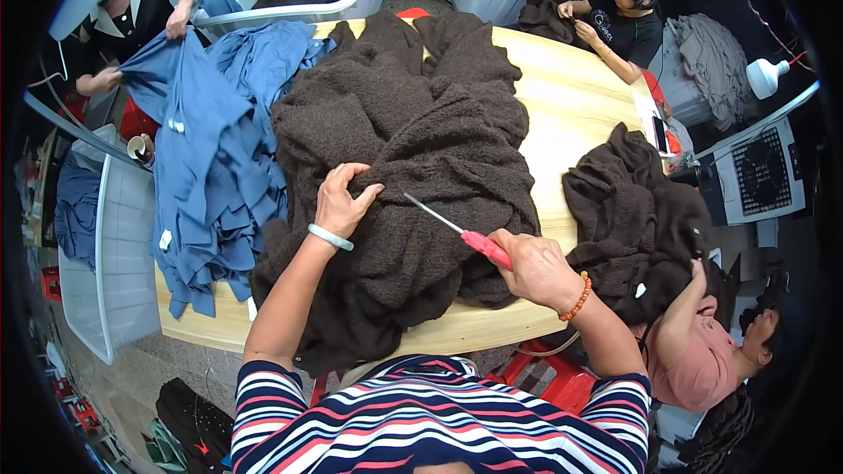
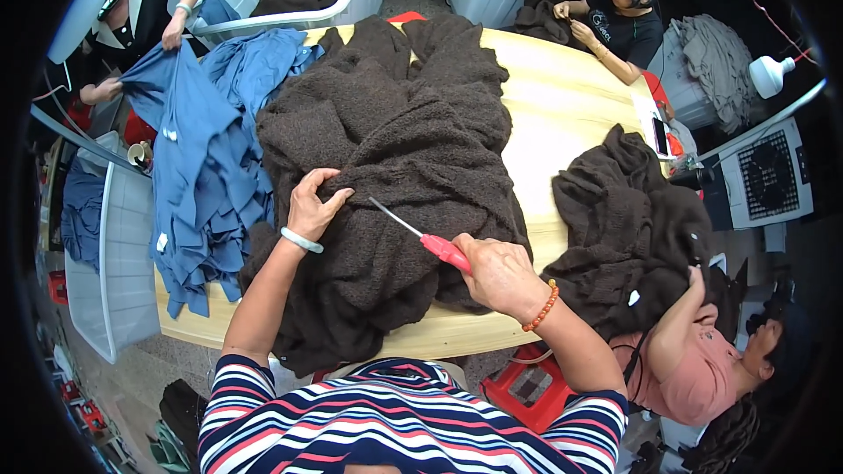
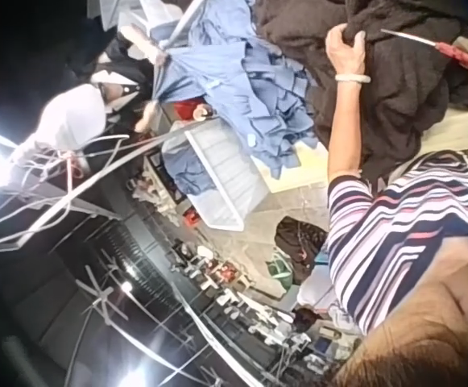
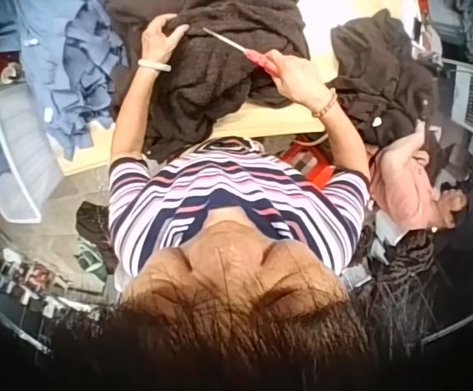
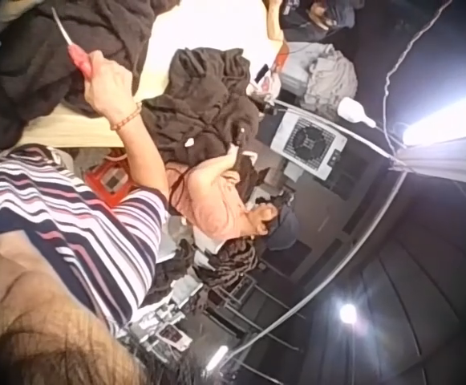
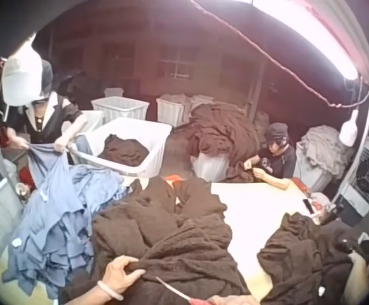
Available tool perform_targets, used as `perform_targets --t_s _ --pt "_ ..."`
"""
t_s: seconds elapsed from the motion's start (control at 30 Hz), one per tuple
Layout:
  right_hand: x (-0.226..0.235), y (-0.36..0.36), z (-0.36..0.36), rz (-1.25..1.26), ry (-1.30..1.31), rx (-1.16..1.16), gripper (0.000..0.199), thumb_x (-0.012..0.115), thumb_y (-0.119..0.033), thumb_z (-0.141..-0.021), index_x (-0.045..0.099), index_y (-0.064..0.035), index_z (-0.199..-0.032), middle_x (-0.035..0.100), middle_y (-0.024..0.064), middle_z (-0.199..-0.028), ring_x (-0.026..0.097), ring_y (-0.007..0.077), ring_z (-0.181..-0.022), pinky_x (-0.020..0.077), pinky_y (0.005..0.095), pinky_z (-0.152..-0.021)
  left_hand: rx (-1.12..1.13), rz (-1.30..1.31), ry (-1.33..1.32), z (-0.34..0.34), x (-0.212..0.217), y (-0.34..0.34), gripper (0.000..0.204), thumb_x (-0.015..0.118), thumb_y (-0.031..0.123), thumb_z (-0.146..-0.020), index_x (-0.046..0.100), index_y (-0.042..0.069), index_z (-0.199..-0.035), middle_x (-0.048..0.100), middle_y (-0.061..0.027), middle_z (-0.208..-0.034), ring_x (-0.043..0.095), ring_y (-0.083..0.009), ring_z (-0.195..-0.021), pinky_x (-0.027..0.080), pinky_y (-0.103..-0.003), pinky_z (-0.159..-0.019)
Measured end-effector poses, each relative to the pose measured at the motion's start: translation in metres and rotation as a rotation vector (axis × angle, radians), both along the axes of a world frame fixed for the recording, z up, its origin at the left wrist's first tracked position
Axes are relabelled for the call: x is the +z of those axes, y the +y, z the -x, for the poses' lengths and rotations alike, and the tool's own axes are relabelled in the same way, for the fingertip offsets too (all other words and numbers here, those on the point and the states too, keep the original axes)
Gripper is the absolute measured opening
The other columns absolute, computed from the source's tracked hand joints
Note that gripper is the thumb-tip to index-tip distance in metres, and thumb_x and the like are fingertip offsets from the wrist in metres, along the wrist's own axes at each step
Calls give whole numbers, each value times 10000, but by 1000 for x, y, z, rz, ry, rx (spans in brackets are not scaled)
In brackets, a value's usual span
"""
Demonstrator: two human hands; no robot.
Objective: Trimming excess threads from manufactured sweaters using scissors.
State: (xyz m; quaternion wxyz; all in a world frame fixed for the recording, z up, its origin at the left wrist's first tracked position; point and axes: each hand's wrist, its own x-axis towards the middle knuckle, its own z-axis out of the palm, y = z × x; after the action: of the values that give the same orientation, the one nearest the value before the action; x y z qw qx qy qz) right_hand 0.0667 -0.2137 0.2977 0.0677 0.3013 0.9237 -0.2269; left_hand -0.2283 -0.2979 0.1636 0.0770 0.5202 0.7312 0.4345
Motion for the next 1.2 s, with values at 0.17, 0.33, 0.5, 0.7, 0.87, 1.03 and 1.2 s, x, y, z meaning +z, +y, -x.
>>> perform_targets --t_s 0.17,0.33,0.5,0.7,0.87,1.03,1.2 --pt "7 -15 25 11 -81 46 221 619 -166 -862 567 -69 -1053 635 187 -706 642 389 -703 492 467 -670 -62 33 -341 11 -16 -1 185 764 100 -759 650 -23 -837 677 -100 -796 620 -125 -726 482 -271 -673" --pt "8 -19 38 1 -105 75 213 618 -219 -875 574 -68 -1018 633 191 -684 643 390 -694 487 475 -644 -91 28 -236 21 -17 -10 190 741 119 -801 665 -20 -905 677 -79 -806 613 -131 -718 499 -275 -703" --pt "8 -24 33 25 -45 46 235 634 -184 -858 581 -74 -1059 651 180 -735 650 374 -727 498 461 -663 -39 157 -702 72 -40 -40 361 760 133 -804 624 -15 -1104 673 -61 -959 622 -114 -838 498 -254 -802" --pt "4 -33 44 12 -23 61 245 628 -165 -852 581 -71 -1074 652 188 -749 656 371 -742 504 461 -667 -115 41 -960 67 -27 -48 284 733 30 -818 660 -24 -1087 668 -15 -956 604 -76 -868 480 -217 -820" --pt "1 -41 61 -29 -23 106 250 626 -176 -851 578 -53 -1064 634 189 -665 655 385 -673 503 477 -629 -78 -56 -981 53 -19 -50 186 689 -22 -833 698 -20 -1019 697 -60 -1010 627 -99 -900 494 -234 -852" --pt "2 -41 65 -26 0 140 173 616 -130 -820 551 -31 -946 641 181 -680 664 368 -694 511 473 -651 -101 -140 -1068 54 -29 -58 326 673 -38 -836 629 -6 -1156 677 -67 -1055 617 -111 -949 482 -238 -881" --pt "0 -32 52 -32 60 125 201 609 -109 -809 560 -28 -987 646 203 -732 662 370 -760 510 472 -690 -154 -108 -1316 48 -7 -52 602 715 13 -823 448 37 -1362 628 -57 -1116 596 -121 -991 474 -255 -892"
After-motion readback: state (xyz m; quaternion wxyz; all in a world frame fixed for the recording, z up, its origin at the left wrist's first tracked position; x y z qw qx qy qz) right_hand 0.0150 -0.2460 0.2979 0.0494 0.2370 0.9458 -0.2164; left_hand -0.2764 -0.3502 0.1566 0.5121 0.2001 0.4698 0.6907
